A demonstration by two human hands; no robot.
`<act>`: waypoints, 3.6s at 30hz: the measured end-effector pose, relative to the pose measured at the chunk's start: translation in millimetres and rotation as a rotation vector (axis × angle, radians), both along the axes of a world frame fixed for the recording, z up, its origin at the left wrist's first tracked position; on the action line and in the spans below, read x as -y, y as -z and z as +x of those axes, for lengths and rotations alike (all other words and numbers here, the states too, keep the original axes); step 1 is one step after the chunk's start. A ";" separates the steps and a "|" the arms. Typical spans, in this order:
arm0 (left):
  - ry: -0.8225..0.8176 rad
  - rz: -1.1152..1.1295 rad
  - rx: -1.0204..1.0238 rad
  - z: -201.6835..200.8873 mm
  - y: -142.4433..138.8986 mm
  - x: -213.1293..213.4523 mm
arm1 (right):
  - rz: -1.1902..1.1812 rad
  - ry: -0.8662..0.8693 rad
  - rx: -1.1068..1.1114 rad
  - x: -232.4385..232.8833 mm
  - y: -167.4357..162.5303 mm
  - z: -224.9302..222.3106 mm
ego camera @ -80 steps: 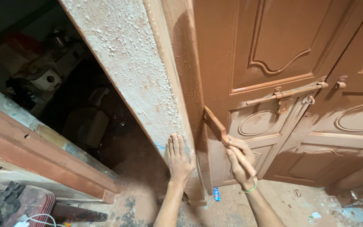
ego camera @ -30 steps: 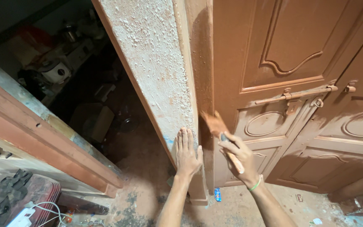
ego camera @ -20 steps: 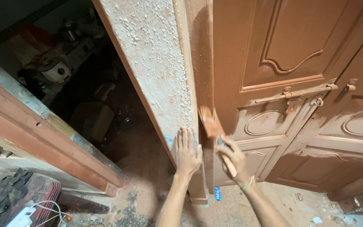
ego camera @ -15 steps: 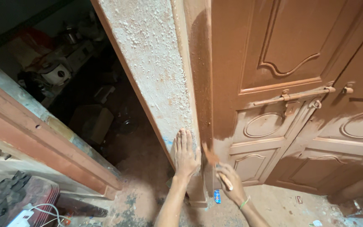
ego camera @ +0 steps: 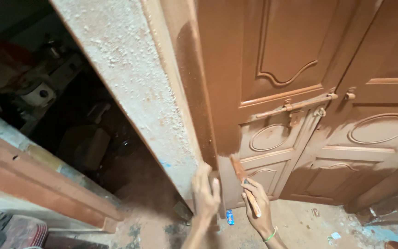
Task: The person paints a brown wooden double door and its frame using a paintbrush, applying paint to the door panels, edges, latch area, and the adjacent wall strip, steadying the door with the other hand while working across different sections.
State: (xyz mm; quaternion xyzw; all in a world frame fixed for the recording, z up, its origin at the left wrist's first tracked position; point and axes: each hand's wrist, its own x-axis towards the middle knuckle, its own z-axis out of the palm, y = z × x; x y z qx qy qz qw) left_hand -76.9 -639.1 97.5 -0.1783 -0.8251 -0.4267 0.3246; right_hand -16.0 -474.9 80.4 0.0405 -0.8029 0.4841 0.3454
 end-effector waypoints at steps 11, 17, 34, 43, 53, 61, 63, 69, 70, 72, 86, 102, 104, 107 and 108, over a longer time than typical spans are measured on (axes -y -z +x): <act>0.596 0.199 0.725 31.1 22.0 -104.9 | 0.217 -0.111 0.113 -82.8 8.2 -6.9; 0.655 0.396 0.819 27.0 26.8 -174.5 | 0.293 -0.266 0.115 -147.0 -5.8 -18.2; 0.298 0.219 0.690 4.0 17.0 -179.2 | -0.492 -0.580 0.360 -132.2 -22.8 -67.4; -0.054 -0.168 0.115 -46.5 -42.1 -125.6 | -0.636 -0.644 0.643 -155.0 -45.5 -90.7; 0.019 -0.369 0.038 -72.0 -79.5 -131.7 | -0.986 -0.186 0.309 -152.8 -45.5 -58.8; 0.024 -0.360 0.099 -66.9 -89.3 -126.6 | -0.833 -0.242 0.422 -99.7 -65.1 -80.7; 0.014 -0.356 0.099 -64.6 -88.6 -124.8 | -0.724 -0.317 0.529 -88.4 -65.8 -77.5; -0.008 -0.345 0.107 -68.0 -89.8 -124.8 | -0.748 -0.597 0.715 -95.9 -57.4 -66.7; -0.008 -0.349 0.104 -68.8 -89.8 -126.9 | -0.766 -0.609 0.684 -103.6 -57.4 -69.8; 0.008 -0.344 0.110 -67.3 -87.2 -131.9 | -0.845 -0.538 0.632 -119.7 -56.3 -76.5; 0.035 -0.363 0.139 -68.0 -79.7 -132.9 | -1.005 -0.153 0.391 -138.1 -43.0 -64.9; 0.012 -0.332 0.182 -57.7 -70.7 -131.9 | -1.057 -0.115 0.396 -154.0 -45.6 -66.6; 0.010 -0.334 0.185 -57.7 -70.0 -133.6 | -1.116 -0.022 0.317 -171.2 -47.5 -63.3; 0.015 -0.336 0.187 -59.2 -70.9 -136.3 | -1.137 0.061 0.245 -177.3 -47.5 -60.9; 0.022 -0.336 0.190 -59.8 -71.4 -137.7 | -1.107 0.053 0.262 -172.9 -46.7 -62.0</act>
